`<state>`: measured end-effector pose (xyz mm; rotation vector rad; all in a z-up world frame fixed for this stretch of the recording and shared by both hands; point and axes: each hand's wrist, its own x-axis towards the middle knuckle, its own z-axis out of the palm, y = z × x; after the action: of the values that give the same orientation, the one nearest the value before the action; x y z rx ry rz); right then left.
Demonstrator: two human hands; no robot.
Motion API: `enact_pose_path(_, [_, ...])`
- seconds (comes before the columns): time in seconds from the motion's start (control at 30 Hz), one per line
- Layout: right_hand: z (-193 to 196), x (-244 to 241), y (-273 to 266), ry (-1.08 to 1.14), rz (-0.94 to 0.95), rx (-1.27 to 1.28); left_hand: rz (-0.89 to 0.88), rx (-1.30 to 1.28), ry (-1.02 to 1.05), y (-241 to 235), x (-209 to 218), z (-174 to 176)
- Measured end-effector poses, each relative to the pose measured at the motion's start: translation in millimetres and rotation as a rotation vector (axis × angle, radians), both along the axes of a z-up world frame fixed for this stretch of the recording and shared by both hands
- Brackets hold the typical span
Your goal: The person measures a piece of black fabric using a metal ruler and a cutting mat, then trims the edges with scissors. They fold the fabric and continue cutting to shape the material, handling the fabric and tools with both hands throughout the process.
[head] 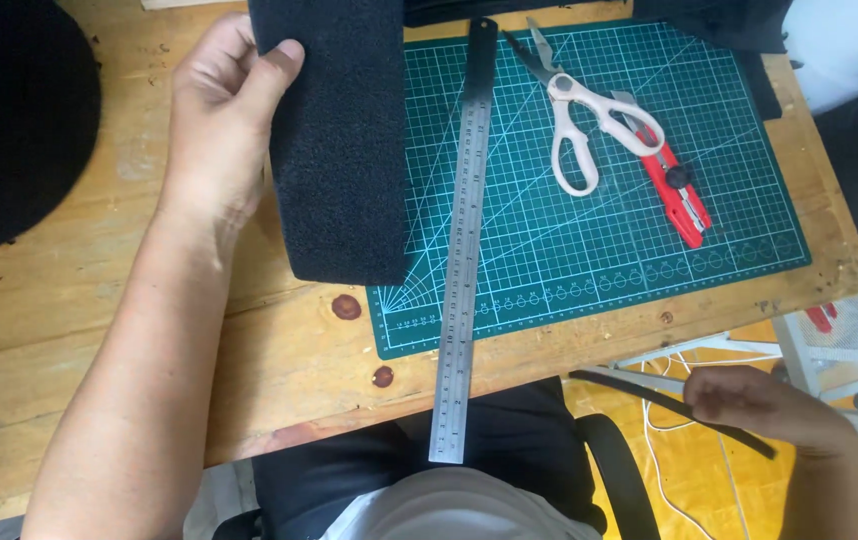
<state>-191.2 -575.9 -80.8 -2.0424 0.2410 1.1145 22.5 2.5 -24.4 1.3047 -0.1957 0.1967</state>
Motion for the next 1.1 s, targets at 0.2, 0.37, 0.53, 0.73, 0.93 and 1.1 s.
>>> enact_pose_path(0.2, [-85, 27, 61, 0.046, -0.419, -0.505, -0.018, 0.005, 0.024, -8, -5, 0])
enact_pose_path(0.37, [-82, 27, 88, -0.018, -0.057, -0.48, -0.007, -0.004, 0.041, -9, -8, 6])
enact_pose_path(0.53, [-22, 30, 136, -0.108, 0.417, -0.479, -0.005, 0.006, 0.073, -7, -13, 15])
enact_pose_path(0.73, [143, 48, 212, -0.229, 0.429, -0.106, -0.053, -0.007, 0.063, -10, -12, 12])
enact_pose_path(0.93, [150, 152, 303, -1.188, 0.129, 0.223, -0.102, 0.014, -0.004, -13, -16, 13])
enact_pose_path(1.1, [138, 203, 337, -1.089, -0.126, 0.512, -0.062, 0.167, -0.009, -21, -7, -3])
